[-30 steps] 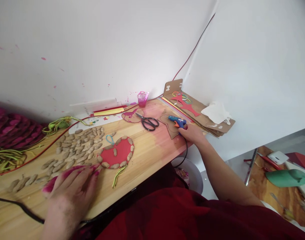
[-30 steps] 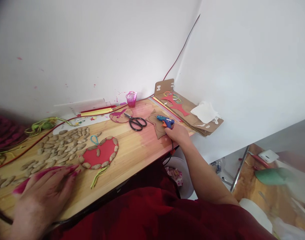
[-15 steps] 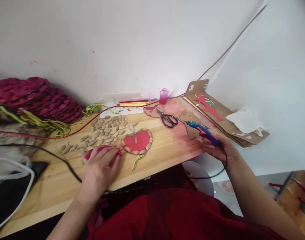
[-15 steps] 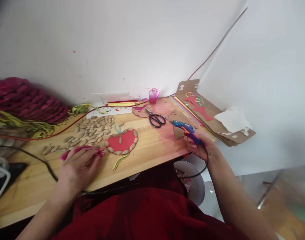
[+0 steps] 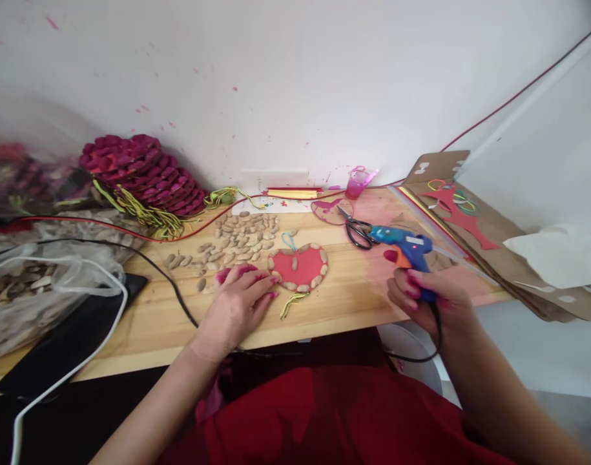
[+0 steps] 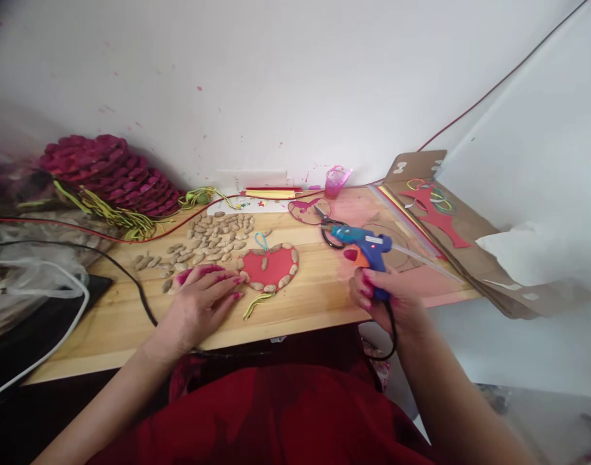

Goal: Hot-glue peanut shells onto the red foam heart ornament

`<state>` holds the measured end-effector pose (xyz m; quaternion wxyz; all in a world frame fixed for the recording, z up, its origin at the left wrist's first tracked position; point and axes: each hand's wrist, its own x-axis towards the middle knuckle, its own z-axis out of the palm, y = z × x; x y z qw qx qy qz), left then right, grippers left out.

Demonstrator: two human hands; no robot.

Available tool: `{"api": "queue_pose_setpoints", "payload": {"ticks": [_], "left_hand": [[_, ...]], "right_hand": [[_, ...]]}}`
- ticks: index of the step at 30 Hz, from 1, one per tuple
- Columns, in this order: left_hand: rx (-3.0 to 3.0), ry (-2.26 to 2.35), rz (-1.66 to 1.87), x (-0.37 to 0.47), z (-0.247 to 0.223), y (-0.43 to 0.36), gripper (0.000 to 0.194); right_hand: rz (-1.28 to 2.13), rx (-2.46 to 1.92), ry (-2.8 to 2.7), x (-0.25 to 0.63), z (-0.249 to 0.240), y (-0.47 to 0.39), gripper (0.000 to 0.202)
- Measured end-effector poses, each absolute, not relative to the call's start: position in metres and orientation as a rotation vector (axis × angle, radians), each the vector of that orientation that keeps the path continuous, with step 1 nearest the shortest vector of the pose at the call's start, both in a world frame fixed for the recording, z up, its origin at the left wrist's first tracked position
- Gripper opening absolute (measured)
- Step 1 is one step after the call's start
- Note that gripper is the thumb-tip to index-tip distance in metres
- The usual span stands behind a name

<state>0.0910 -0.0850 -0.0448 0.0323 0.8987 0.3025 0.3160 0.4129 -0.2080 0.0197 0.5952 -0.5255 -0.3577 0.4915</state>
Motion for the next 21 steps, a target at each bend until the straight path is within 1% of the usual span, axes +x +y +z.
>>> {"api": "queue_pose_setpoints", "payload": {"ticks": [2,6,9,12,17,21], "left_hand": [[2.768,0.944,0.946,0.092,-0.043,-0.085,0.024],[2.757,0.914,0.909,0.094,-0.042,-0.084,0.026],[2.747,0.901,0.989,0.093,-0.042,-0.083,0.022],[2.717,0.958,1.097,0.091,-0.043,-0.08,0.015],[2.684,0.986,1.148,0.087,-0.04,-0.079,0.013],[2.617,0.994,1.228,0.084,-0.037,-0.079,0.013]], "right_hand": [[1.15,-1.209,-0.799,0.403,0.014,-0.204,0.021],[1.032,-1.129,-0.715,0.389,0.02,-0.198,0.021],[1.045,-1.091,-0.69,0.384,0.027,-0.191,0.02],[1.099,-1.118,-0.69,0.38,0.022,-0.18,0.02],[1.078,-1.268,-0.729,0.37,0.001,-0.159,0.028],[1.082,-1.28,-0.744,0.365,0.004,-0.141,0.033]]}}
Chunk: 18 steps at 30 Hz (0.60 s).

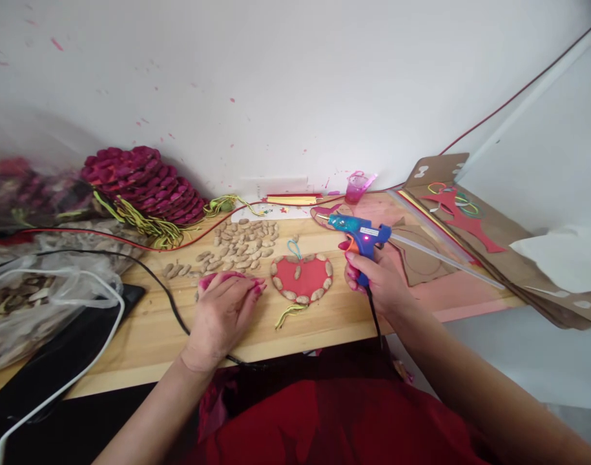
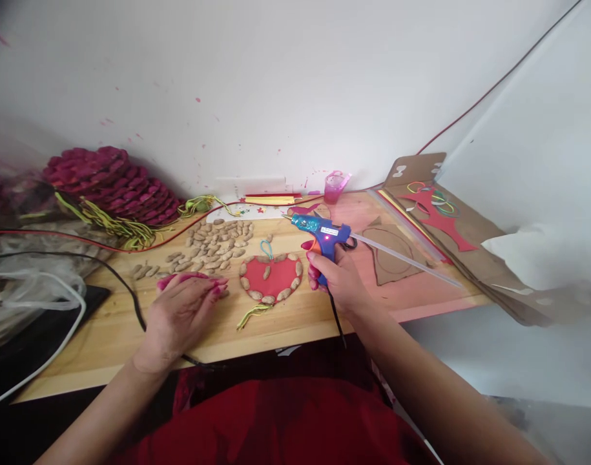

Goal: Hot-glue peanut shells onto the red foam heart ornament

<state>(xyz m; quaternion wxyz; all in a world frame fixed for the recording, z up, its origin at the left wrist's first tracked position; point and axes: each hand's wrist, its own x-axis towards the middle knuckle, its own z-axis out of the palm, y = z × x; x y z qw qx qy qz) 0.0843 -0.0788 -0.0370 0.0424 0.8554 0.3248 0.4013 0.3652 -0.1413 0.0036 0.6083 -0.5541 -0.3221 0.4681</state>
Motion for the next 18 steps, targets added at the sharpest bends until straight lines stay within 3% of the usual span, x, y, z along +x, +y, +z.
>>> {"api": "queue_pose_setpoints", "payload": {"ticks": [7,12,18], "left_hand": [[2.221,1.252,1.368,0.079,-0.04,-0.072,0.015],[1.826,1.336,1.573,0.08,-0.039,-0.07,0.03],[1.759,1.433,1.458,0.062,-0.017,-0.063,0.04]], "right_hand": [[0.997,-1.167,-0.744,0.355,0.016,-0.098,0.024],[0.94,-1.199,-0.807,0.356,0.005,-0.085,0.026],[0.871,-1.223,-0.9,0.365,0.001,-0.088,0.023]]}}
